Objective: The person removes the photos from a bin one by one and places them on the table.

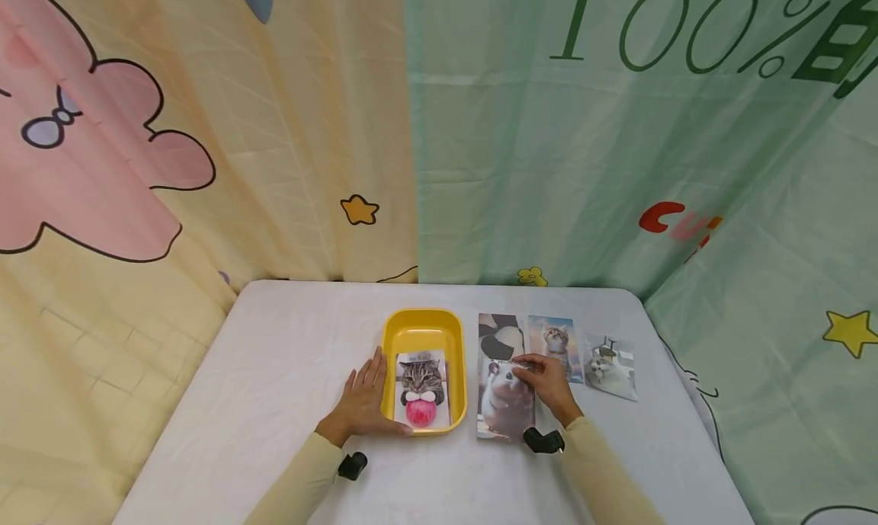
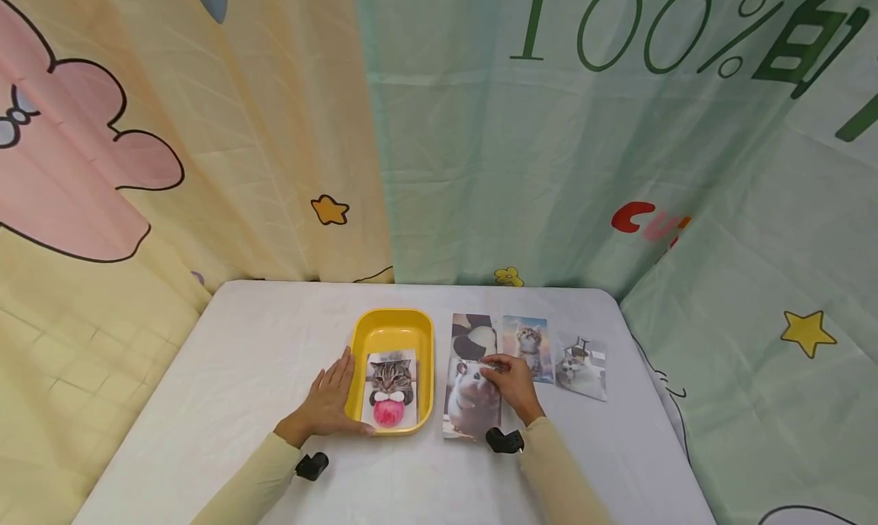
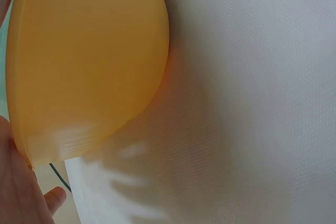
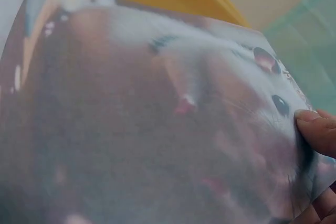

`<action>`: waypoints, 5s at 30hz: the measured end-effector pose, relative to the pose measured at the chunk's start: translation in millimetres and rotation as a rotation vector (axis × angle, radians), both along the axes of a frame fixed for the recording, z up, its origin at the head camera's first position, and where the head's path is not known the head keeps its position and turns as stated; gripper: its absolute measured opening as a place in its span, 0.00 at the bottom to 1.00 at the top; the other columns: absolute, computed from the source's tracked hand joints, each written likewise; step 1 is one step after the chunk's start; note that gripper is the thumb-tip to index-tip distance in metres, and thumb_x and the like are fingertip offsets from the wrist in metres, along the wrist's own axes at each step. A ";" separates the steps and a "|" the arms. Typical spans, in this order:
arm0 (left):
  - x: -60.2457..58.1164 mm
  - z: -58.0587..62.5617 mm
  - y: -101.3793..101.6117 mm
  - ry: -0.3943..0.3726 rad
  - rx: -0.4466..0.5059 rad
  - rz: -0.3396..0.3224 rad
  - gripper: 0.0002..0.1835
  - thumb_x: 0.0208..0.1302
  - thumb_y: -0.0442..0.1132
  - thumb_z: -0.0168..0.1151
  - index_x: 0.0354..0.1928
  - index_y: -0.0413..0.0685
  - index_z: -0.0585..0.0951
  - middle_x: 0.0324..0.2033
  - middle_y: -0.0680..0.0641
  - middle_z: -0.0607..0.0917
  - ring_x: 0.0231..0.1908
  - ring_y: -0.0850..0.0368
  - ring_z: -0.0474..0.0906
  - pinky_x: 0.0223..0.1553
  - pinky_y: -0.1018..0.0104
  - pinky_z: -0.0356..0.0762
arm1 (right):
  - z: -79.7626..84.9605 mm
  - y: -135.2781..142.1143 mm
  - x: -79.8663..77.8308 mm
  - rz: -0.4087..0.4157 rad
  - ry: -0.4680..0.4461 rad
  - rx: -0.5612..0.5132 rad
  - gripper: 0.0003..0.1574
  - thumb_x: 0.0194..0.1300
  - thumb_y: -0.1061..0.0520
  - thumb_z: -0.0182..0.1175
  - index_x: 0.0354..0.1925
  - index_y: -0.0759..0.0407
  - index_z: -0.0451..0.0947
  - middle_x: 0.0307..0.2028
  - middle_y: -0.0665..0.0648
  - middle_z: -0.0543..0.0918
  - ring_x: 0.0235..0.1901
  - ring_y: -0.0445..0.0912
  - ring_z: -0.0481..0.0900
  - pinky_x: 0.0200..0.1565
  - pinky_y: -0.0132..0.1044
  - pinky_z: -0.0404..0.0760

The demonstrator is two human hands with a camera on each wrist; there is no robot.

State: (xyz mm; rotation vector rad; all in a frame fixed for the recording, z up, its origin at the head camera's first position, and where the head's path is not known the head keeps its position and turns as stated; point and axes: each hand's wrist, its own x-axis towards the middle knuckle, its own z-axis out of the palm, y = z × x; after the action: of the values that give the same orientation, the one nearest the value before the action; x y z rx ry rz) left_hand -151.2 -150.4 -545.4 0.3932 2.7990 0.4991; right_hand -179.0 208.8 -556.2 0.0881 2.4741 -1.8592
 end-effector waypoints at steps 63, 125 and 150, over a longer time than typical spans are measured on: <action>-1.3 -1.4 -0.7 0.007 -0.005 -0.006 0.78 0.32 0.77 0.67 0.75 0.36 0.41 0.75 0.39 0.38 0.73 0.39 0.44 0.70 0.39 0.39 | 15.4 -156.4 -37.4 0.295 -0.007 0.009 0.17 0.63 0.64 0.63 0.50 0.71 0.79 0.49 0.67 0.81 0.53 0.58 0.77 0.58 0.51 0.74; -2.5 -3.7 -0.7 0.002 -0.006 -0.002 0.78 0.31 0.78 0.67 0.75 0.36 0.41 0.75 0.39 0.38 0.73 0.40 0.42 0.70 0.40 0.39 | 18.2 -137.8 -42.9 0.308 0.131 0.125 0.10 0.56 0.59 0.71 0.39 0.60 0.86 0.36 0.54 0.85 0.29 0.43 0.73 0.32 0.33 0.75; 0.6 -4.3 -3.5 0.005 0.019 -0.013 0.77 0.33 0.75 0.68 0.75 0.35 0.40 0.75 0.39 0.37 0.73 0.39 0.43 0.70 0.40 0.40 | 34.6 -80.1 -45.4 0.044 0.109 -0.053 0.12 0.63 0.59 0.65 0.45 0.61 0.83 0.35 0.59 0.84 0.17 0.47 0.70 0.21 0.39 0.76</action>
State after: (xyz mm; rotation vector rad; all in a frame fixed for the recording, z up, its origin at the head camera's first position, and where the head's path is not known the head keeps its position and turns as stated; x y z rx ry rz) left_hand -150.6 -153.9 -549.7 0.4165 2.7963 0.5233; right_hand -224.5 128.6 -521.6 -0.0709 2.4710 -1.9604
